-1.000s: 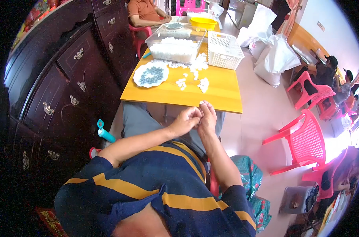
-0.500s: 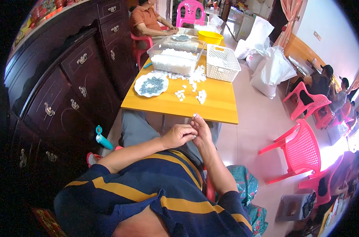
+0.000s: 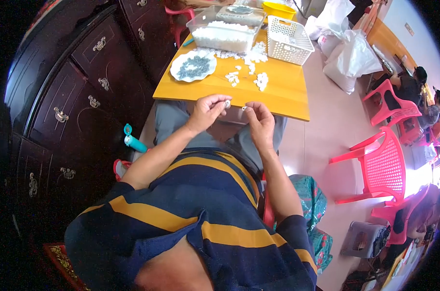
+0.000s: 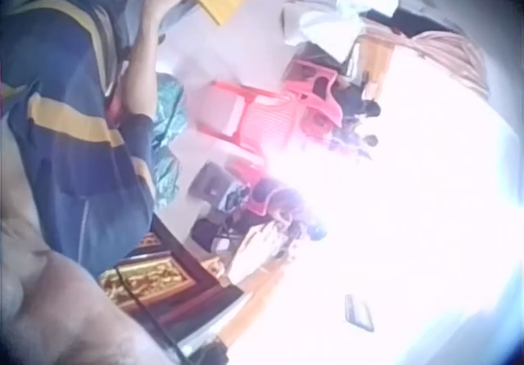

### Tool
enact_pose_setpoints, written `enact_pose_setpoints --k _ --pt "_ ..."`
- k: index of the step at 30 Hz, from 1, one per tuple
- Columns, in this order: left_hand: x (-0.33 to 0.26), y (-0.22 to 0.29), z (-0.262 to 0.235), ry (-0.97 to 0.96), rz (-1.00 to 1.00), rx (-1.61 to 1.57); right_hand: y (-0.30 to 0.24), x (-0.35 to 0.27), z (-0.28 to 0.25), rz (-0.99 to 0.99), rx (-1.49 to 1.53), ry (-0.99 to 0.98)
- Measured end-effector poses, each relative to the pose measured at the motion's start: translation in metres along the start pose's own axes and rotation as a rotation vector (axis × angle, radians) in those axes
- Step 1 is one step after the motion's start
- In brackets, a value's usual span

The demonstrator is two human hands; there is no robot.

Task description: Assembling small plastic rings with metal inserts by hand.

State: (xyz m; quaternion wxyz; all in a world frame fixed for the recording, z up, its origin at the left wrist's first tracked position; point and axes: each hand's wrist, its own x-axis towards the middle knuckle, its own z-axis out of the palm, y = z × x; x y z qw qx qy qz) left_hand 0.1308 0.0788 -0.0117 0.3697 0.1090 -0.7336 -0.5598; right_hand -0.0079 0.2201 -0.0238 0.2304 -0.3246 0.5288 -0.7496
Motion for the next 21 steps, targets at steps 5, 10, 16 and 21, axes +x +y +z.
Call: enact_pose_setpoints --k 5,10,16,21 --pt "0.005 0.000 -0.006 -0.036 -0.023 -0.050 0.002 -0.004 0.003 -0.026 -0.175 -0.158" --pt "0.003 0.002 -0.007 -0.067 0.017 0.030 0.000 -0.006 0.007 0.006 -0.179 -0.206" --pt "0.002 0.010 -0.005 -0.076 -0.002 0.061 0.002 -0.005 0.007 0.030 -0.162 -0.218" --pt "0.000 0.008 -0.007 -0.125 -0.035 0.077 0.002 -0.006 0.007 0.049 -0.141 -0.238"
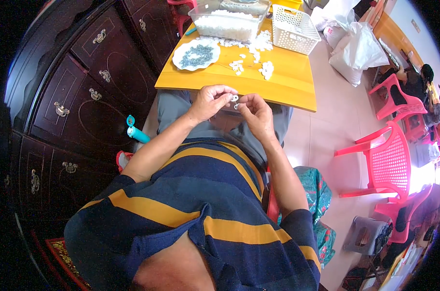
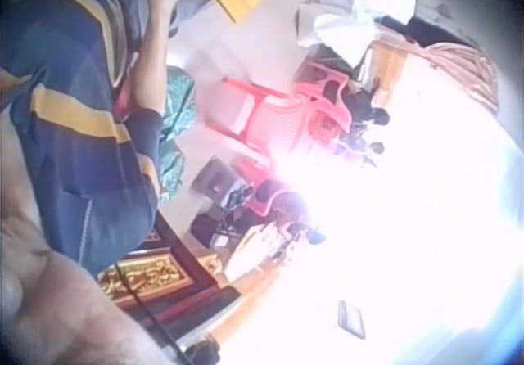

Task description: Assembling small plastic rings with metal inserts by hand.

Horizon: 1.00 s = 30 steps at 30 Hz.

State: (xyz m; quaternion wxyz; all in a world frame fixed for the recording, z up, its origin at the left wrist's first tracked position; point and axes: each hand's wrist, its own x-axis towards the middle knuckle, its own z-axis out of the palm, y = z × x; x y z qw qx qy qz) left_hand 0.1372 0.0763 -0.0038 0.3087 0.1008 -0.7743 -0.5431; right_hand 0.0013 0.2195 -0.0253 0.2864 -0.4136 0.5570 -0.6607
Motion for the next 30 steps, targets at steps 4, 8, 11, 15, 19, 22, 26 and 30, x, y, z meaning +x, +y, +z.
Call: enact_pose_setpoints --k 4,8,11,15,19,22,26,30 --pt "-0.001 -0.001 0.000 -0.008 -0.008 -0.003 -0.001 -0.001 -0.001 0.032 -0.031 -0.033" --pt "-0.001 0.000 0.000 -0.016 0.007 0.035 -0.004 -0.001 0.000 0.039 -0.043 -0.023" --pt "-0.001 0.000 0.001 -0.006 -0.008 0.013 -0.003 -0.001 -0.001 0.050 -0.044 -0.022" --pt "-0.001 0.001 0.001 -0.012 -0.033 -0.026 -0.002 0.000 -0.001 0.044 -0.035 -0.021" --pt "-0.001 0.001 0.001 -0.023 -0.081 -0.092 -0.004 -0.001 -0.001 0.050 -0.042 -0.024" --pt "-0.001 -0.002 0.001 -0.020 -0.099 -0.119 -0.007 -0.001 0.001 0.036 -0.051 -0.017" --pt "-0.002 -0.002 0.001 -0.027 -0.114 -0.118 -0.010 -0.002 0.002 0.027 -0.033 -0.014" --pt "-0.002 -0.003 0.001 -0.043 -0.128 -0.124 -0.012 -0.003 0.001 0.061 -0.033 -0.032"
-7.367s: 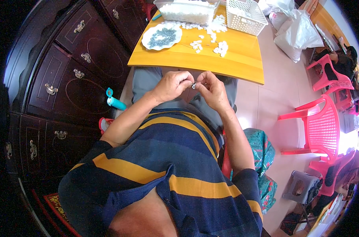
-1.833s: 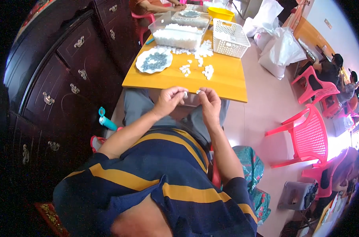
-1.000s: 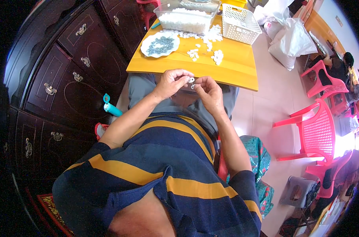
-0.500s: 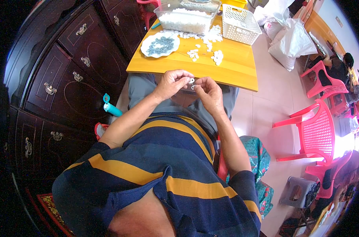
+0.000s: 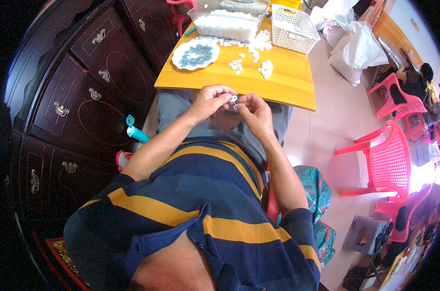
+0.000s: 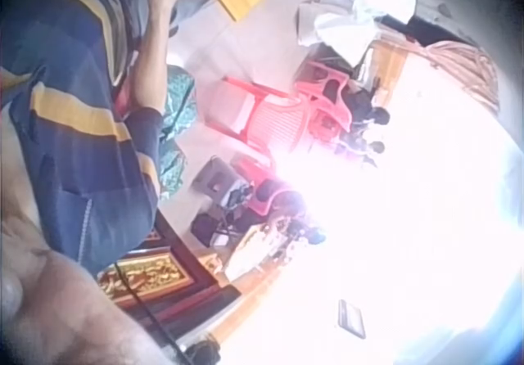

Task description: Assembling small plastic rings with metal inserts by hand.

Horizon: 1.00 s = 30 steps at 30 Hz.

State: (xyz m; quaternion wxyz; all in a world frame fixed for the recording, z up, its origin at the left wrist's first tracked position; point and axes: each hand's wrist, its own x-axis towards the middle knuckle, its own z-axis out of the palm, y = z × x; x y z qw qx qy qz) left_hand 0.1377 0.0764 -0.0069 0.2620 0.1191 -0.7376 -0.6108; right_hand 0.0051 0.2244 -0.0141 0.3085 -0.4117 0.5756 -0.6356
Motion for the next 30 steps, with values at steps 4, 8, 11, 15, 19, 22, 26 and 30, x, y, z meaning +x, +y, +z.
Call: enact_pose_setpoints --k 4,8,11,15,19,22,26,30 --pt "0.0001 0.0014 0.0001 0.003 -0.021 0.002 0.0023 0.0012 -0.0006 -0.001 0.008 -0.005" --pt "-0.0008 0.0016 0.0008 0.002 -0.033 -0.014 0.0031 0.0016 -0.0008 -0.001 0.021 -0.008" --pt "-0.0017 0.0021 0.0016 0.005 0.003 0.032 0.0040 0.0014 -0.0011 -0.001 0.017 -0.007" --pt "-0.0016 0.0013 0.0021 -0.003 0.032 0.039 0.0046 0.0012 -0.0018 -0.005 0.029 -0.005" --pt "-0.0018 -0.0003 0.0034 -0.001 0.056 0.032 0.0070 0.0020 -0.0031 0.005 0.058 -0.012" --pt "-0.0017 0.0003 0.0029 -0.003 0.065 0.052 0.0071 0.0021 -0.0029 0.008 0.063 -0.010" --pt "-0.0015 -0.0027 0.0034 0.005 0.063 0.045 0.0087 0.0026 -0.0020 0.013 0.077 -0.005" --pt "-0.0017 -0.0034 0.0050 0.009 0.064 0.054 0.0080 0.0024 -0.0017 0.009 0.075 0.005"
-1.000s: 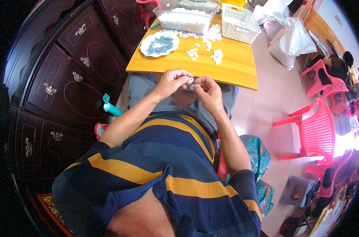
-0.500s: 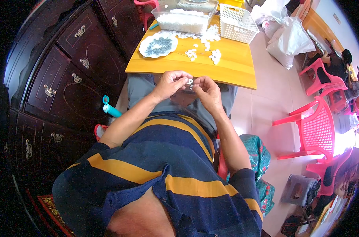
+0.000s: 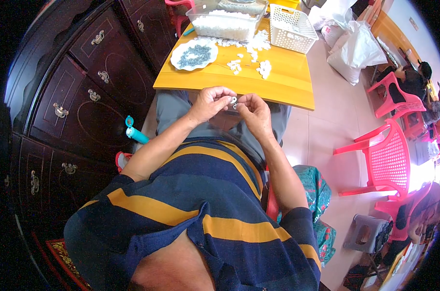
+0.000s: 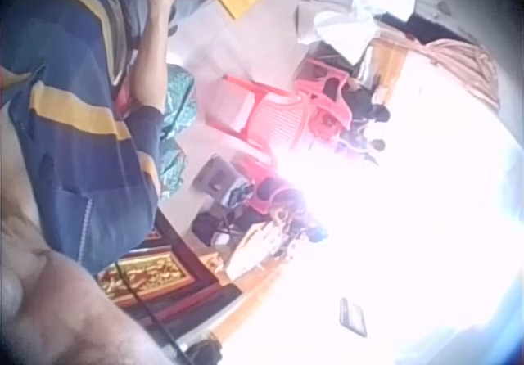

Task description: Assembling small plastic rings with metal inserts by hand.

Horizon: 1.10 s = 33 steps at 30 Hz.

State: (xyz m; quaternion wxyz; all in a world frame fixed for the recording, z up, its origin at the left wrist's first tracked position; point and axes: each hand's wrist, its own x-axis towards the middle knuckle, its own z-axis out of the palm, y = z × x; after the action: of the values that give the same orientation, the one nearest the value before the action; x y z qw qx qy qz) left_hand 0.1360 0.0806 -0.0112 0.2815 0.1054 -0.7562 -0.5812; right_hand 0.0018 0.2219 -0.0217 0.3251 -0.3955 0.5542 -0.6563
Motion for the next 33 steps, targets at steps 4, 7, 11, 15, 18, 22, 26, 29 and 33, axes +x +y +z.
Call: enact_pose_setpoints --k 4,7,11,15,18,22,26,29,33 --pt "-0.0005 -0.0009 0.0000 -0.005 0.009 0.024 0.0009 0.0001 0.0007 0.001 0.002 0.020" --pt "-0.0007 0.0000 0.0010 -0.004 -0.003 0.016 0.0016 0.0002 0.0001 -0.004 0.017 0.019" --pt "-0.0006 0.0001 0.0005 0.000 -0.006 0.053 -0.0006 0.0005 0.0004 -0.002 0.028 0.015" --pt "-0.0001 -0.0040 -0.0002 -0.003 -0.001 0.062 -0.0013 0.0000 0.0015 0.002 0.054 0.015" --pt "-0.0001 -0.0047 -0.0002 -0.007 0.004 0.086 -0.0004 0.0001 0.0008 0.008 0.066 0.014" --pt "0.0003 -0.0058 -0.0002 -0.014 0.002 0.081 0.0014 0.0007 -0.0006 0.018 0.075 0.009" --pt "0.0005 -0.0059 0.0007 -0.008 0.022 0.086 0.0002 0.0001 -0.0006 0.026 0.076 0.010" --pt "-0.0004 -0.0068 0.0008 -0.025 0.015 0.119 0.0000 0.0006 0.0025 0.009 0.112 -0.001" --pt "-0.0005 -0.0059 0.0035 -0.031 0.003 0.085 -0.0008 0.0013 0.0007 0.030 0.079 -0.008"
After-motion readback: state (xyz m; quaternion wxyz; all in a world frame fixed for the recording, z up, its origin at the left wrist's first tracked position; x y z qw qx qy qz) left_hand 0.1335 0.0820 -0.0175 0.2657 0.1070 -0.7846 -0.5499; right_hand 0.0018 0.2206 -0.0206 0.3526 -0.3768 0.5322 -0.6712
